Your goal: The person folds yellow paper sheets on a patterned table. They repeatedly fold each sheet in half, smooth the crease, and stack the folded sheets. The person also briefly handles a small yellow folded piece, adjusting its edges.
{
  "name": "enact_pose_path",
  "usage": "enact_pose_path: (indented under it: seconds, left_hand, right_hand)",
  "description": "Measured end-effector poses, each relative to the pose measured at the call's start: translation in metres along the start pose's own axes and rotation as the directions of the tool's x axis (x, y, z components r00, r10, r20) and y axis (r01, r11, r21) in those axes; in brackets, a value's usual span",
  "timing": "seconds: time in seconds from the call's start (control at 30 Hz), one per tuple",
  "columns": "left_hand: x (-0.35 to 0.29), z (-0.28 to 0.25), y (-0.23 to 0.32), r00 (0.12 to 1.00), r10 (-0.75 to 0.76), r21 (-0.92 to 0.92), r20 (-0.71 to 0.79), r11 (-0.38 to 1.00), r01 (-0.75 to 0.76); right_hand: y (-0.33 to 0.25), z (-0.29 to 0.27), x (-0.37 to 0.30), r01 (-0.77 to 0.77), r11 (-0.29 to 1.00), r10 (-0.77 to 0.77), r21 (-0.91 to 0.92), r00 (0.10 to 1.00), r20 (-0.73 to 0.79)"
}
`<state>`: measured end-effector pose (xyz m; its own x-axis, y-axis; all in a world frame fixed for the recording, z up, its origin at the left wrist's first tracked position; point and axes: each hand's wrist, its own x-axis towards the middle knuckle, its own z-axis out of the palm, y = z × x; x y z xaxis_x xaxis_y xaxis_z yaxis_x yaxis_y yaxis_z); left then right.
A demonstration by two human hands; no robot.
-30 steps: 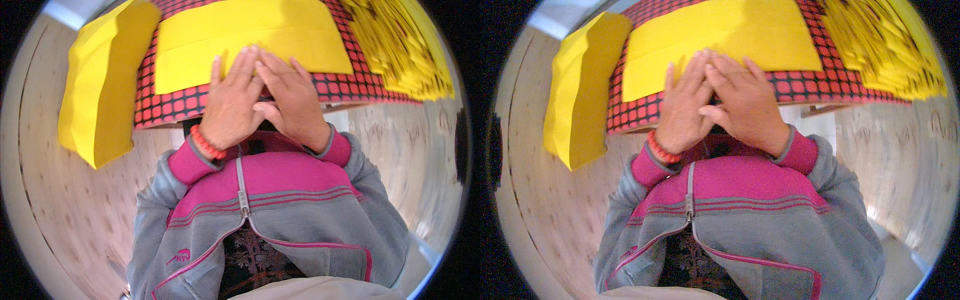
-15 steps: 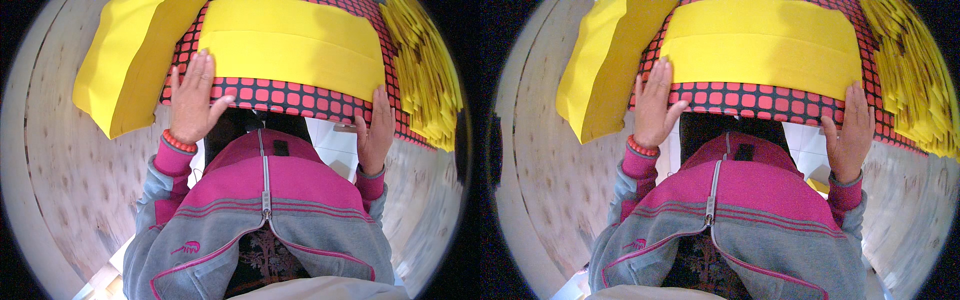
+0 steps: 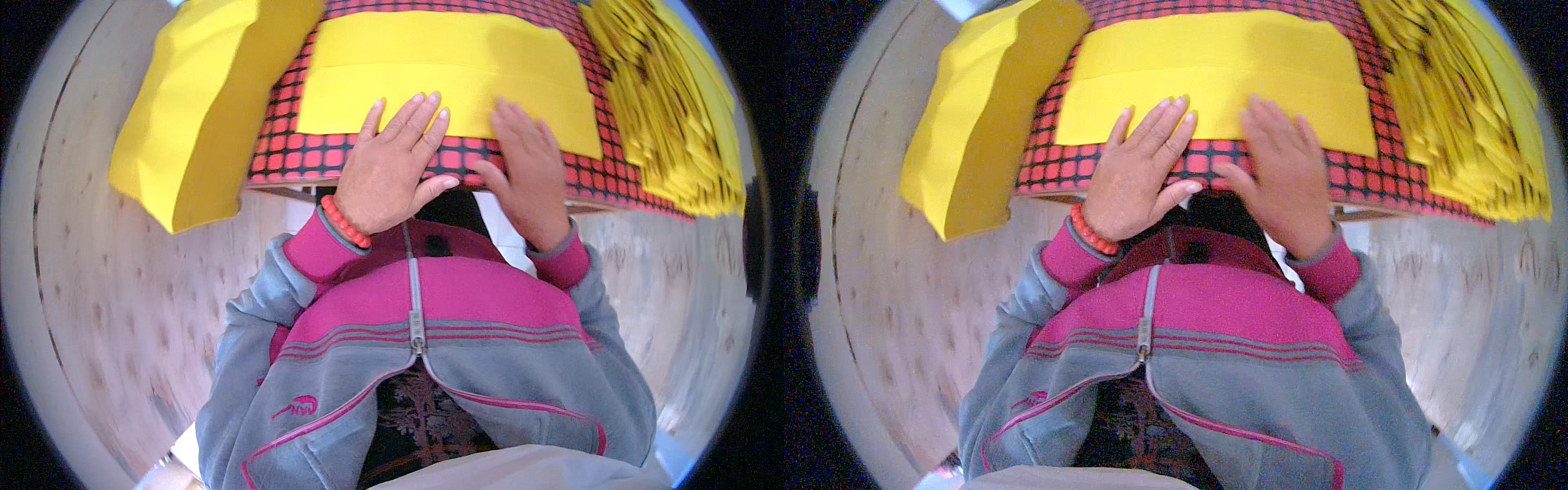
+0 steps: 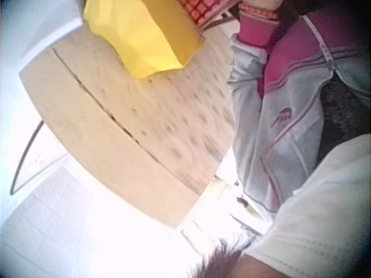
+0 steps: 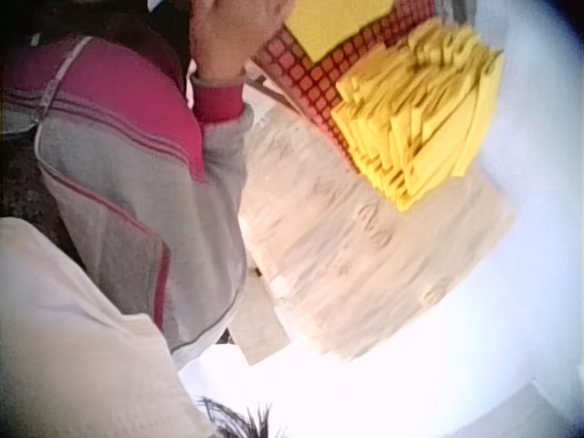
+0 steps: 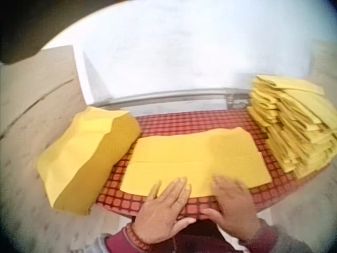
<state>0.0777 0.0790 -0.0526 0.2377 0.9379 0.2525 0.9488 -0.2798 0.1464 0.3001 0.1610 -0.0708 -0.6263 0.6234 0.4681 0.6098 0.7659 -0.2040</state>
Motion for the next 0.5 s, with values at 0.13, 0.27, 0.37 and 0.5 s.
enact_pose_path:
  seconds: [0.13, 0.27, 0.37, 0.5]
  left_hand:
    - [-0.037, -0.006, -0.031, 0.985, -0.145, 0.020, -0.089, 0.989, 0.147]
    - [-0.067, -0.016, -0.063, 0.946, -0.286, 0.154, -0.152, 0.939, 0.309]
    - [-0.073, -0.018, -0.068, 0.924, -0.359, 0.189, -0.130, 0.906, 0.378]
    - [-0.051, -0.011, -0.043, 0.920, -0.278, 0.119, -0.278, 0.940, 0.320]
  right_hand:
    - [0.025, -0.012, -0.023, -0.069, 0.994, 0.074, -0.080, 0.996, 0.056]
    - [0.062, -0.027, -0.042, -0.183, 0.972, 0.185, -0.144, 0.983, -0.004]
    - [0.078, -0.037, -0.049, -0.240, 0.953, 0.236, -0.185, 0.971, -0.048]
    - [0.053, -0.034, -0.030, -0.179, 0.972, 0.153, -0.154, 0.974, -0.166]
